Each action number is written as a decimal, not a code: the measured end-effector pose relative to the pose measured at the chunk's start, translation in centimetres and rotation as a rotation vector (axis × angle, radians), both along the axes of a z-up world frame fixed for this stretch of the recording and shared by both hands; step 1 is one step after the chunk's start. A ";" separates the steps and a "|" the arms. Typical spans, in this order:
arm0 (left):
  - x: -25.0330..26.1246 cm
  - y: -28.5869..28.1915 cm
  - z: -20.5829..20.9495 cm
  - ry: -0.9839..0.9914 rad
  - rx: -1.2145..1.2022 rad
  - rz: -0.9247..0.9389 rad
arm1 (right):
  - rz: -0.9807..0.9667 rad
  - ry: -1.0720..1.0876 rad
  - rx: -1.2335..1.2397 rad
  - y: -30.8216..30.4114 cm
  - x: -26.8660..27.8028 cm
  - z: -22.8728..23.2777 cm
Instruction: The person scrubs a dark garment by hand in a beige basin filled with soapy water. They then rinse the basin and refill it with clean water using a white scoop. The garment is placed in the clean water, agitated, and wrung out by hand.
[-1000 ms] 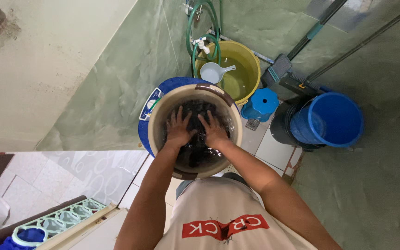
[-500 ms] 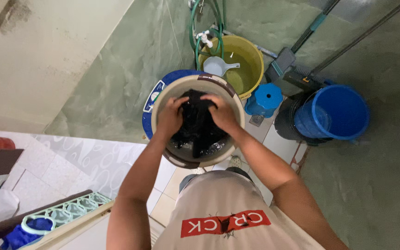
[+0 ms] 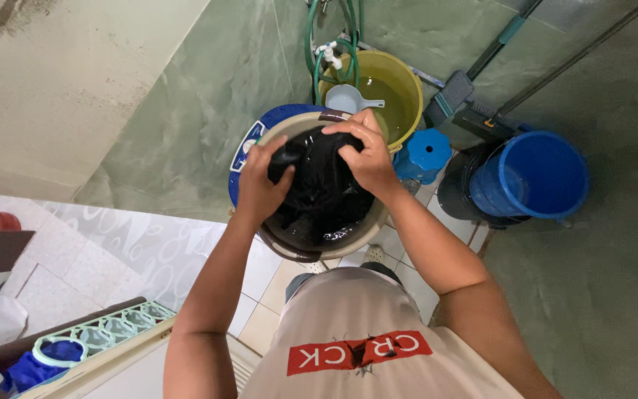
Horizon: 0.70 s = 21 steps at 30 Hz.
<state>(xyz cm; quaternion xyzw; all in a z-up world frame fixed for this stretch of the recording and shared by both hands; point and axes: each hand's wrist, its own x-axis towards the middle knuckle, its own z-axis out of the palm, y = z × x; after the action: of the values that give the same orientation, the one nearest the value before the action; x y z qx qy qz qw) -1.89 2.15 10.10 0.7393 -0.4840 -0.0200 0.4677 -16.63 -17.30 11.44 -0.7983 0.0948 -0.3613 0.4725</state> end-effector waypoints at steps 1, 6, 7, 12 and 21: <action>0.2 0.1 -1.1 -0.033 0.004 -0.021 | 0.015 0.014 -0.006 -0.3 0.0 -0.9; 1.1 0.2 -7.2 0.066 0.138 -0.096 | 0.065 0.198 0.028 -1.6 0.1 -7.8; 1.1 0.2 -8.2 0.038 0.258 -0.083 | 0.057 0.251 0.035 -1.6 0.1 -9.5; -0.3 -1.4 -11.4 -0.037 0.646 -0.079 | 0.051 0.501 0.008 -1.4 0.1 -16.5; -1.9 -5.6 -16.3 0.021 0.811 -0.082 | 0.099 0.856 -0.081 0.0 0.6 -18.9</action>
<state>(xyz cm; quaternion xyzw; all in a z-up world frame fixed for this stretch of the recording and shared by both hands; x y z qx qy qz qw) -3.79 -3.48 -6.16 0.8436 -0.4612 -0.2353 0.1421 -16.00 -17.34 -7.45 -0.8977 0.2296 0.0221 0.3754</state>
